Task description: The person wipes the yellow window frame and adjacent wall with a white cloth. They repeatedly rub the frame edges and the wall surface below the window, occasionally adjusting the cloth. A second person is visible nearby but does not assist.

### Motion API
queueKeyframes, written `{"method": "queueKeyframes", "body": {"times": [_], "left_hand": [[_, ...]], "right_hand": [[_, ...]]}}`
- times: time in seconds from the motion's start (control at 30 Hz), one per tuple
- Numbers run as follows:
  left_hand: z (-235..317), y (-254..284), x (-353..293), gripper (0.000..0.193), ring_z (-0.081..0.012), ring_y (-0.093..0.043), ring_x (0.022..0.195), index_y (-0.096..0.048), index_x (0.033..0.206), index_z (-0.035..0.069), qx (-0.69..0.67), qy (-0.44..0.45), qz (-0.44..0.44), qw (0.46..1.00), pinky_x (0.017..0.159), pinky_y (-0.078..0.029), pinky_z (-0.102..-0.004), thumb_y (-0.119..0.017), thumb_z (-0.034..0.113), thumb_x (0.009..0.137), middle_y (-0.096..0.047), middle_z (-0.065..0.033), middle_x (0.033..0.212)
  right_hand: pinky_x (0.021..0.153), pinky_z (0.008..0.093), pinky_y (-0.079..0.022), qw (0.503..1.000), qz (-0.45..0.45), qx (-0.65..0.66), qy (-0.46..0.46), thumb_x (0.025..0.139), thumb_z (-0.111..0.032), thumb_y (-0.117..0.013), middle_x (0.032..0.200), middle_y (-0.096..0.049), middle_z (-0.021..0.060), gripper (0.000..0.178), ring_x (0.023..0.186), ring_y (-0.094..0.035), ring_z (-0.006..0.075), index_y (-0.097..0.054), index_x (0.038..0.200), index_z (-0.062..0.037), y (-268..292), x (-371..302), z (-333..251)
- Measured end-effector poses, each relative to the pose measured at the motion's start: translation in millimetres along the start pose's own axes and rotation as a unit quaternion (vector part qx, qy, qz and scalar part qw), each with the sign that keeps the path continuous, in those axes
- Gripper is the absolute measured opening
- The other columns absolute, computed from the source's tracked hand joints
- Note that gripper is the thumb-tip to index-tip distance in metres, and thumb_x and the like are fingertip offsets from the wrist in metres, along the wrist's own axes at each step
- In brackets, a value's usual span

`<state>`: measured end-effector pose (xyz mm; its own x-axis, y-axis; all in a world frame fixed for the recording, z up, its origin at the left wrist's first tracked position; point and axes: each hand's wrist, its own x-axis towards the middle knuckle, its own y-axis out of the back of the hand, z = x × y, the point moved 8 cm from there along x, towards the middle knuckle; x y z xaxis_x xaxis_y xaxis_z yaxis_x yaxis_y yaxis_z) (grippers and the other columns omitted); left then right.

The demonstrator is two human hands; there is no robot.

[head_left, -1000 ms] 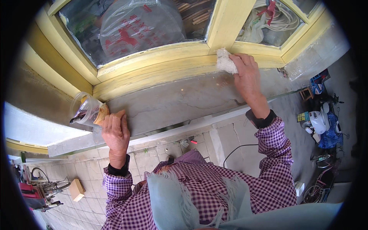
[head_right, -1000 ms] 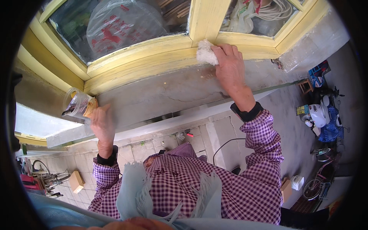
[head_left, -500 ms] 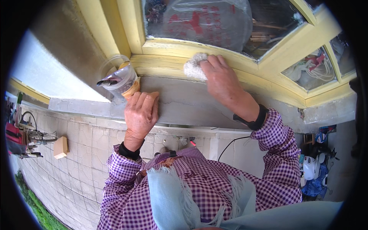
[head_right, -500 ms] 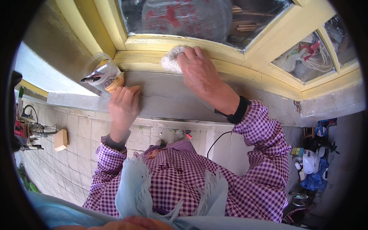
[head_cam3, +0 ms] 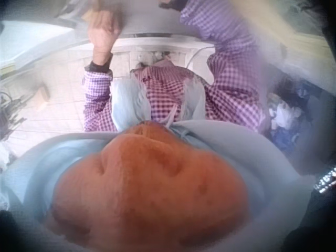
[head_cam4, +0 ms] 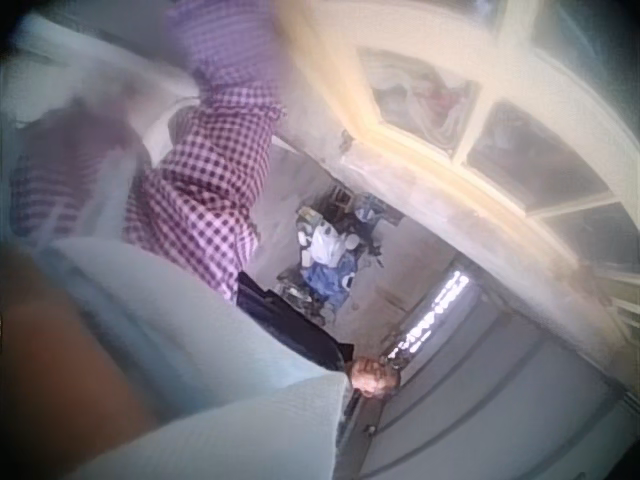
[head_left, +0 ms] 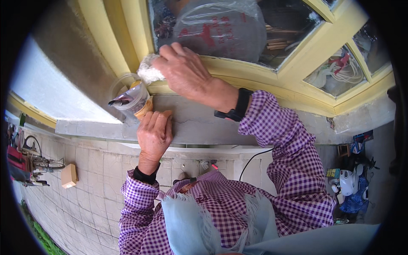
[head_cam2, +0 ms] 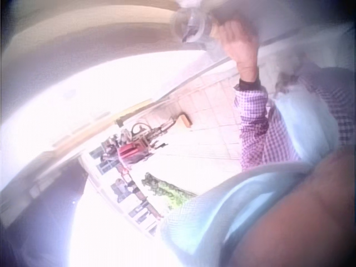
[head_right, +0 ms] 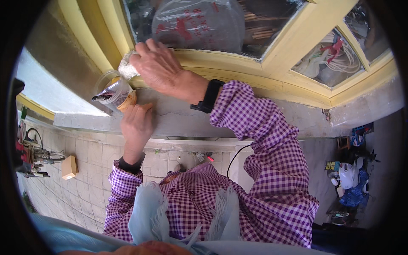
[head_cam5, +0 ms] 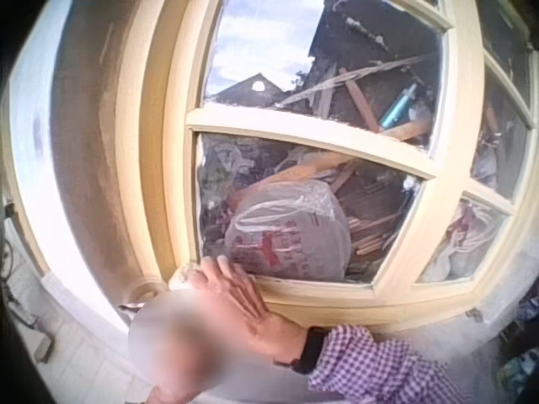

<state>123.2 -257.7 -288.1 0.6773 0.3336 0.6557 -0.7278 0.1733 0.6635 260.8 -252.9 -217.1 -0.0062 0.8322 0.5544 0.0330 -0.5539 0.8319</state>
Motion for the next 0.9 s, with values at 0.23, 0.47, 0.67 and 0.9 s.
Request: {"method": "queueKeyframes", "body": {"times": [0.23, 0.47, 0.67, 0.9], "left_hand": [[1.0, -2.5, -1.9, 0.013, -0.0291, -0.06, 0.074, -0.07, 0.096, 0.006, -0.001, -0.007, -0.01, 1.0, 0.068, -0.049, -0.0398, -0.071, 0.0, 0.085, -0.064, -0.0081, 0.082], [0.7, -4.6, -2.8, 0.012, -0.0304, -0.062, 0.076, -0.07, 0.097, 0.007, -0.002, -0.003, -0.014, 1.0, 0.069, -0.05, -0.04, -0.07, -0.001, 0.087, -0.066, -0.0093, 0.083], [1.8, -3.7, -1.9, 0.011, -0.0308, -0.062, 0.075, -0.07, 0.095, 0.008, 0.014, -0.006, -0.002, 1.0, 0.069, -0.051, -0.0403, -0.07, 0.0, 0.087, -0.066, -0.0091, 0.083], [6.7, -3.3, -0.3, 0.01, -0.0303, -0.062, 0.076, -0.07, 0.093, 0.007, 0.016, -0.007, 0.007, 1.0, 0.069, -0.05, -0.0401, -0.07, -0.001, 0.086, -0.065, -0.0089, 0.082]], "right_hand": [[0.077, 0.0351, -0.043, 0.97, 0.015, -0.241, 0.013, 0.083, -0.02, -0.065, 0.095, -0.061, 0.0031, 0.013, 0.094, -0.055, 0.0208, -0.075, 0.088, -0.0127, -9.3, -16.3, 3.5], [0.076, 0.0347, -0.043, 0.941, 0.005, -0.335, -0.044, 0.083, -0.017, -0.065, 0.093, -0.056, 0.0035, 0.012, 0.093, -0.053, 0.0208, -0.072, 0.09, -0.0102, 66.7, -104.1, 65.4], [0.077, 0.0377, -0.049, 0.905, -0.061, -0.388, -0.164, 0.083, -0.013, -0.065, 0.098, -0.056, 0.0076, 0.015, 0.093, -0.056, 0.0258, -0.069, 0.096, -0.0061, 129.8, -188.7, 113.1], [0.084, 0.0446, -0.055, 0.883, -0.138, -0.226, -0.387, 0.078, -0.012, -0.072, 0.105, -0.061, 0.0124, 0.037, 0.103, -0.063, 0.0343, -0.068, 0.114, -0.0085, 172.7, -240.4, 119.4]]}}
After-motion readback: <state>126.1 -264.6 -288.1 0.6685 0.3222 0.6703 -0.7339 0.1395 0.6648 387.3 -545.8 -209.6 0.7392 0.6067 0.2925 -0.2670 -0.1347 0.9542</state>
